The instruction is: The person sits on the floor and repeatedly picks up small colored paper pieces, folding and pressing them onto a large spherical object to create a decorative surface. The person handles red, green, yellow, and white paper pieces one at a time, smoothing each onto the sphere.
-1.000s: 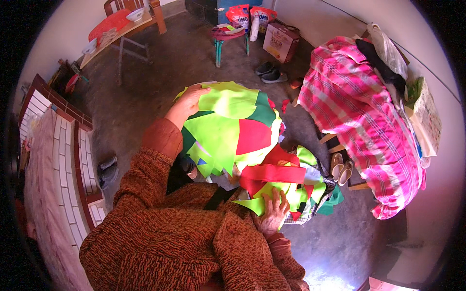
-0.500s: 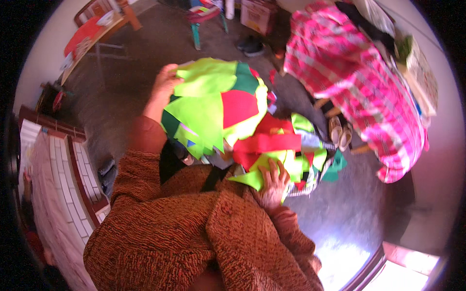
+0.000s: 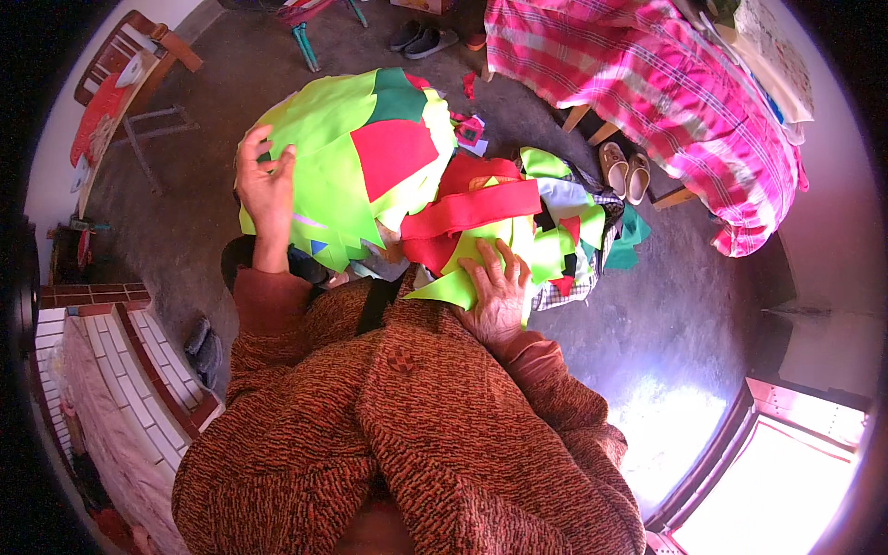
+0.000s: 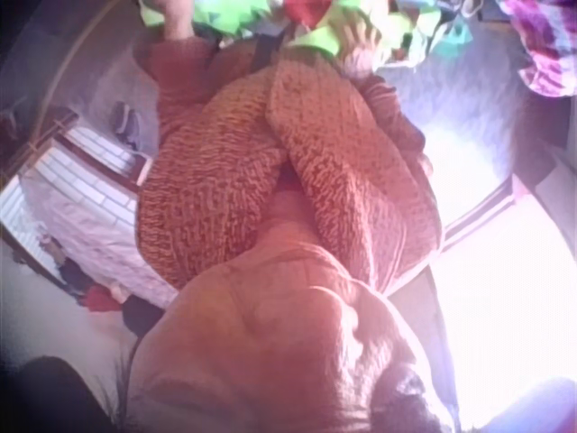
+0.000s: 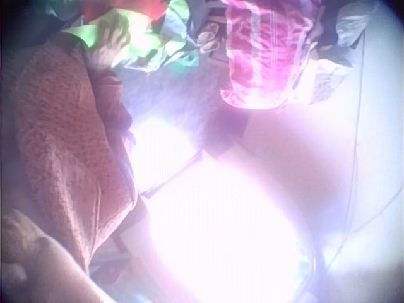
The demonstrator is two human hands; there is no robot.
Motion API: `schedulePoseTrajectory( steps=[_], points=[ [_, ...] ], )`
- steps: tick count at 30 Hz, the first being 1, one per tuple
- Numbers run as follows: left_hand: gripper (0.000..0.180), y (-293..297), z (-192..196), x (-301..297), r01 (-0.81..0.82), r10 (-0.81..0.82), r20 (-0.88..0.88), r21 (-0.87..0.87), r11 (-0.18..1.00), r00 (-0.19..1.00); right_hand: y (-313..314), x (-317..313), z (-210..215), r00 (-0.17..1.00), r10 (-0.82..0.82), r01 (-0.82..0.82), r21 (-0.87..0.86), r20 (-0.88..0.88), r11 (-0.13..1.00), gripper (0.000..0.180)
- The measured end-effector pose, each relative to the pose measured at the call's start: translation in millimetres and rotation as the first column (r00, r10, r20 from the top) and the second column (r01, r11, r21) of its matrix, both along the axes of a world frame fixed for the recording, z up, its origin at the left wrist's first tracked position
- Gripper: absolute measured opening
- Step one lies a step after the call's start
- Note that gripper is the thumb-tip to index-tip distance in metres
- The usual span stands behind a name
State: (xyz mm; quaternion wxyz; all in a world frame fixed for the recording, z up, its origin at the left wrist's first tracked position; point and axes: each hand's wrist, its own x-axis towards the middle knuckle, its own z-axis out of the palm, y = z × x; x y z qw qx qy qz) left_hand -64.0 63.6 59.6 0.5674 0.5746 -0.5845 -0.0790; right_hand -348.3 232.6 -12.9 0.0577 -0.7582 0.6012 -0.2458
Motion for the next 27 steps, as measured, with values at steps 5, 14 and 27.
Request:
schedulePoseTrajectory(
  steps=[5,14,27],
  points=[
    [0.035,33,-4,-76,0.409,-0.413,-0.071,-0.067,0.91,0.908,1,0,5,1.0,0.005,-0.005,0.019,0.022,1.0,0.06],
    [0.034,46,-45,-166,0.667,-0.662,0.466,0.186,0.722,0.586,-1,2,1,0.999,-0.018,0.019,-0.032,0.035,0.999,0.054],
    [0.018,27,-83,-182,0.584,-0.558,0.642,0.204,0.786,0.527,0,2,2,1.0,-0.012,0.012,-0.004,0.029,1.0,0.057]
  ],
)
